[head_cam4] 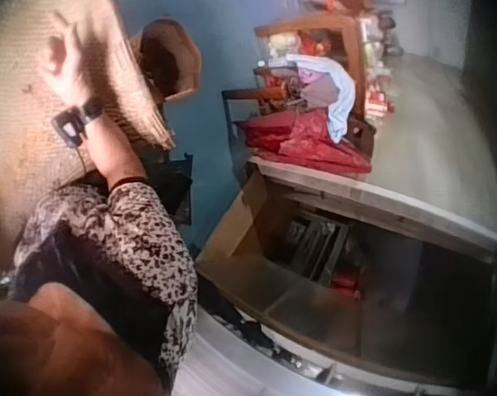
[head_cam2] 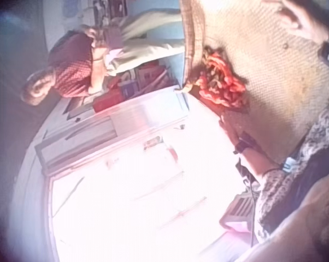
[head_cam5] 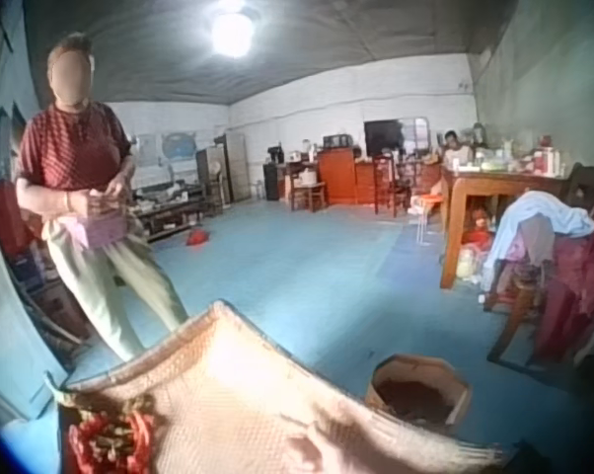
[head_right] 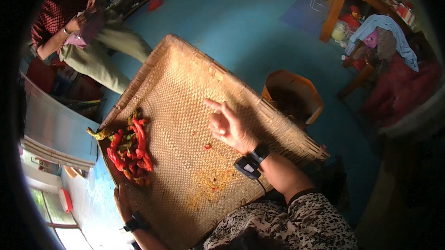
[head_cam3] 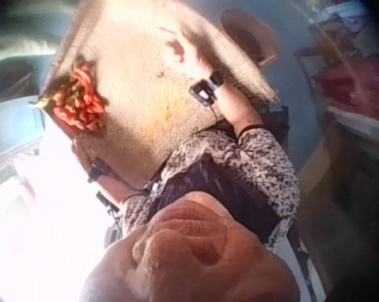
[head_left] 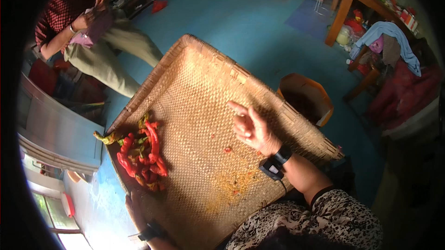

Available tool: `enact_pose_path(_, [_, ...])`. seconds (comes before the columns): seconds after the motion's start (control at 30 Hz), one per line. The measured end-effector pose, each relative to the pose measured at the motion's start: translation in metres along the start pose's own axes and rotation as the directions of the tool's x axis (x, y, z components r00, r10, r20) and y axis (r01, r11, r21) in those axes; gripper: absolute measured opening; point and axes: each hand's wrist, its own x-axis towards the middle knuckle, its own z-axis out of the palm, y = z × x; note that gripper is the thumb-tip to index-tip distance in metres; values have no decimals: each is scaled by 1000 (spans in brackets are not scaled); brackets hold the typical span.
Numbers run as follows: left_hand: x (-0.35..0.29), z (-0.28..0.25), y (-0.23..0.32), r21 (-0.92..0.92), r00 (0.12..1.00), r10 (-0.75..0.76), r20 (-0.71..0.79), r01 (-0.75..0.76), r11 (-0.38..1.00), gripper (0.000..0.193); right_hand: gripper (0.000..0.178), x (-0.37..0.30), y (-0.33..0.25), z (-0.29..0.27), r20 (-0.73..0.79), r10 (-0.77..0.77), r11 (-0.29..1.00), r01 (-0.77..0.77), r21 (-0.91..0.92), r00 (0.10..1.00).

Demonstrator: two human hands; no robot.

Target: The person sorts red peppers in a woven tray by hand, moving them to one side. They then empty a yellow box of dried red peppers into the tray and continue picking through the pile.

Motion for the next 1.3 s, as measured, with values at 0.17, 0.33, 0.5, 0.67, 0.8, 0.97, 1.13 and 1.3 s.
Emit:
enact_pose_path(0.17, [5,-23,-49,292,984,157,79,-174,941,16,59,2,12,14,30,40,990,-44,133,999])
enact_pose_path(0.33, [-16,-5,7,117,993,-2,-119,16,993,39,54,-22,20,16,-83,142,983,-130,129,986])
enact_pose_path(0.5, [-40,-22,38,84,989,-27,-142,39,996,42,54,-22,29,19,-12,227,968,-225,116,974])
enact_pose_path(0.67, [-12,-12,-5,79,994,39,-99,-31,996,37,48,-8,43,9,74,335,936,-341,92,939])
enact_pose_path(0.8, [-23,-11,28,-2,994,21,-112,-21,1000,37,46,-3,45,7,144,308,950,-311,2,940])
enact_pose_path(0.97, [1,-4,-33,24,993,35,-111,-32,999,36,40,-5,42,9,38,298,951,-293,-102,954])
enact_pose_path(1.13, [-13,-4,-14,118,976,206,-69,-197,973,35,38,-11,44,4,114,327,945,-325,-39,938])
enact_pose_path(1.3, [-17,-8,-10,146,974,186,-127,-167,975,39,37,-13,39,13,122,293,956,-293,-18,948])
